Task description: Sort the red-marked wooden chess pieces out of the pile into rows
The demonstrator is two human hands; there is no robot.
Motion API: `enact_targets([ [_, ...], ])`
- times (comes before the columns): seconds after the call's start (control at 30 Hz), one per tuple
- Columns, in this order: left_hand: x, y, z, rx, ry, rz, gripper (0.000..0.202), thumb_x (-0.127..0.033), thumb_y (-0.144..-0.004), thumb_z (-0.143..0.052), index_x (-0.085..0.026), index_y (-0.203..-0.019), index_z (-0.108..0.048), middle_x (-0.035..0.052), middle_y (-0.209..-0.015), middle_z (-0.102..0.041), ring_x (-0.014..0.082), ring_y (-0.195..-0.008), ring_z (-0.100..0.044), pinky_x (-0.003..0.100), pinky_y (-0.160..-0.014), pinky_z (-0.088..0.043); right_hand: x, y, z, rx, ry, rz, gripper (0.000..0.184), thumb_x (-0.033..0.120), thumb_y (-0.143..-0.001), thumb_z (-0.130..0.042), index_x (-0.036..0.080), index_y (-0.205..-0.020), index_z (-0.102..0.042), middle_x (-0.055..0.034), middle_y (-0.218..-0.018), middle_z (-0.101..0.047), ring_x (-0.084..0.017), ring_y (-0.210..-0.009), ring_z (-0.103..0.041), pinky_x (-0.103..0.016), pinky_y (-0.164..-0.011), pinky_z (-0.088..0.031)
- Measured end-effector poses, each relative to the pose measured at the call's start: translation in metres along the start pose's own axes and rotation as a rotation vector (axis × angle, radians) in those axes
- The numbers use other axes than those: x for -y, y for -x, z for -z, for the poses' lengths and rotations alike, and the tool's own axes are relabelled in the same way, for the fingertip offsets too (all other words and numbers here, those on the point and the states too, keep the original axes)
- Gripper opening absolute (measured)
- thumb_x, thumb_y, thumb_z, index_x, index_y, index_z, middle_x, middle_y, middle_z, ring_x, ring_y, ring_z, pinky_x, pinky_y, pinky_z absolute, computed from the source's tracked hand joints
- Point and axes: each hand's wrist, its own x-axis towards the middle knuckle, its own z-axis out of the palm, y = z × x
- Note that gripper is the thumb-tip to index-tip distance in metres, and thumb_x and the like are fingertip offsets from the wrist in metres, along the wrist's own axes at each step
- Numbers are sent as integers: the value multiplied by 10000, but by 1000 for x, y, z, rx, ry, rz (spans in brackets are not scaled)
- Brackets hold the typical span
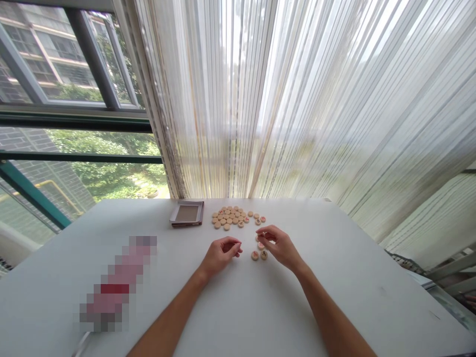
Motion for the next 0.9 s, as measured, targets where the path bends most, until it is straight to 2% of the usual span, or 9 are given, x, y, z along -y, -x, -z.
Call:
enact_targets([
  [0.17, -2, 1, -1, 1, -16, -10, 365, -475, -825, -641, -127, -927, -680, 99, -794, -739, 191, -700, -691, 300, -685, -556, 3, 3, -11, 72, -22, 4, 202, 338, -901, -574, 226, -982, -722, -47, -912, -644, -162, -772, -658, -299, -720, -578],
  [0.43, -1, 0, -1, -12, -24, -3, 372, -492, -823, -632, -133, -907, -685, 83, -768, -735, 180, -671, -679, 286, -664, -549, -4, 4, -10, 85, -116, -15, 270, 310, -942, -476, 210, -1102, -669, -60, -969, -641, -169, -812, -681, -356, -781, -591],
  [0.67, -1, 2, -2, 34, -59, -65, 348, -432, -805, -680, -147, -1006, -673, 84, -869, -738, 187, -727, -691, 313, -716, -568, 2, 7, -18, 178, -245, -54, 287, 345, -904, -573, 237, -1158, -650, -65, -1082, -596, -174, -872, -699, -330, -813, -579],
  [0.9, -7, 3, -2, 60, -52, -85, 339, -427, -809, -682, -143, -994, -677, 90, -879, -741, 209, -780, -698, 312, -725, -559, 13, 10, -33, 215, -205, -53, 266, 399, -903, -577, 229, -1085, -670, -49, -976, -668, -180, -866, -699, -329, -812, -573],
])
